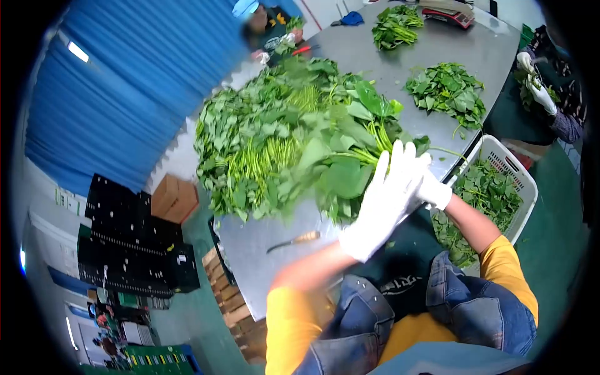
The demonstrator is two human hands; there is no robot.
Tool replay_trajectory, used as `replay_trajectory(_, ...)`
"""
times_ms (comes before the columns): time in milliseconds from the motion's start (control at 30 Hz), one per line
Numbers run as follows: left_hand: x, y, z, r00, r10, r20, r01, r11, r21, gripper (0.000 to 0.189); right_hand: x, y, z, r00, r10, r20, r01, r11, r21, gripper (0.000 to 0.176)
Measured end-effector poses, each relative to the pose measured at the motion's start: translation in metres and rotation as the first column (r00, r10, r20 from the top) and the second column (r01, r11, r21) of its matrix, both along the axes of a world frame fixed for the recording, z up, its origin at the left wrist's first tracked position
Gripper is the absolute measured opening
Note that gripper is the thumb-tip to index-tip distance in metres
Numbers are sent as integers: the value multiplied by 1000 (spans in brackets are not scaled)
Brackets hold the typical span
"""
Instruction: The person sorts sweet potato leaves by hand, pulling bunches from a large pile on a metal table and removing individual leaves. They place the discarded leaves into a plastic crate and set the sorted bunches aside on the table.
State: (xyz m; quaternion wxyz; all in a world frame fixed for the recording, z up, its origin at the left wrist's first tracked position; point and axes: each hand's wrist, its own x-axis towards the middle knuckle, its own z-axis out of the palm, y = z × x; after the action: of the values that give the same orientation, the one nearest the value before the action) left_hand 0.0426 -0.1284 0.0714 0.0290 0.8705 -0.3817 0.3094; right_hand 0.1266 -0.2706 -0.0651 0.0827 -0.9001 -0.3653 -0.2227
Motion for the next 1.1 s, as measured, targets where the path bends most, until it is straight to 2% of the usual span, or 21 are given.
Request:
replay_trajectory(33, -10, -2, 2, 999, -7, 52, 6, 1000, 31, 54, 4, -2, 46, 862, 259, -435, 9, 852, 524, 67)
replay_trajectory(67, -19, -1, 0, 995, -13, 101, 7, 998, 58, 50, 13, -6, 75, 526, 651, -548, 268, 484, 833, 57)
replay_trajectory(100, -25, 1, -10, 994, -89, -61, 89, 996, 3, 51, 30, -12, 82, 512, 572, -641, 390, 510, 766, 50)
replay_trajectory(133, -32, 2, -22, 961, -167, -219, 157, 985, -65, 53, 46, -15, 99, 492, 587, -643, 462, 450, 765, 41)
replay_trajectory(200, -34, 21, -79, 975, -177, -137, 195, 972, 135, 48, 106, -27, 94, 564, 564, -603, 446, 407, 797, 29)
replay_trajectory(267, -38, 39, -153, 883, -112, -455, 140, 990, 29, 49, 178, -36, 85, 650, 466, -600, 474, 368, 800, 24)
replay_trajectory(300, -44, 47, -165, 887, -108, -448, 135, 990, 28, 49, 210, -38, 86, 677, 405, -614, 509, 344, 789, 25)
replay_trajectory(367, -48, 62, -183, 720, 78, -689, -146, 988, -40, 57, 289, -43, 76, 769, 267, -580, 502, 311, 807, 28)
replay_trajectory(400, -46, 66, -187, 723, 80, -687, -149, 988, -42, 57, 334, -48, 64, 827, 188, -530, 462, 310, 831, 30)
replay_trajectory(467, -46, 68, -192, 744, 152, -651, -260, 963, -72, 63, 410, -54, 49, 877, -160, -452, 480, 319, 818, 38)
replay_trajectory(533, -47, 65, -205, 753, 197, -628, -279, 960, -33, 62, 452, -51, 47, 739, -550, -390, 632, 363, 685, 47)
replay_trajectory(600, -54, 67, -234, 780, 255, -572, -292, 956, 28, 63, 493, -48, 25, 642, -627, -441, 738, 350, 577, 57)
replay_trajectory(667, -48, 81, -226, 889, 250, -384, -115, 933, 342, 65, 544, -58, -37, 625, -319, -712, 780, 269, 565, 62)
replay_trajectory(700, -48, 79, -229, 876, 264, -404, -141, 941, 309, 65, 531, -44, -42, 491, -623, -608, 868, 412, 278, 62)
replay_trajectory(733, -44, 80, -232, 857, 284, -430, -179, 946, 269, 65, 510, -24, -53, 374, -850, -370, 905, 422, -57, 63)
replay_trajectory(767, -37, 80, -233, 834, 302, -462, -213, 948, 236, 65, 501, -12, -67, 405, -886, -227, 897, 432, -88, 60)
replay_trajectory(800, -33, 79, -234, 820, 313, -480, -236, 948, 215, 65, 505, -8, -73, 408, -892, -195, 905, 424, -45, 60)
replay_trajectory(900, -30, 75, -233, 791, 320, -521, -265, 947, 179, 65, 513, -16, -68, 450, -856, -253, 866, 487, -109, 52)
replay_trajectory(1033, -45, 70, -237, 807, 317, -499, -279, 948, 152, 66, 507, -24, -50, 364, -764, -532, 877, 474, -82, 106)
replay_trajectory(1067, -49, 68, -238, 807, 312, -502, -279, 950, 142, 66, 502, -23, -49, 371, -782, -501, 891, 451, -43, 99)
replay_trajectory(1100, -52, 67, -236, 800, 304, -517, -279, 952, 128, 66, 488, -21, -36, 499, -752, -430, 848, 526, 63, 97)
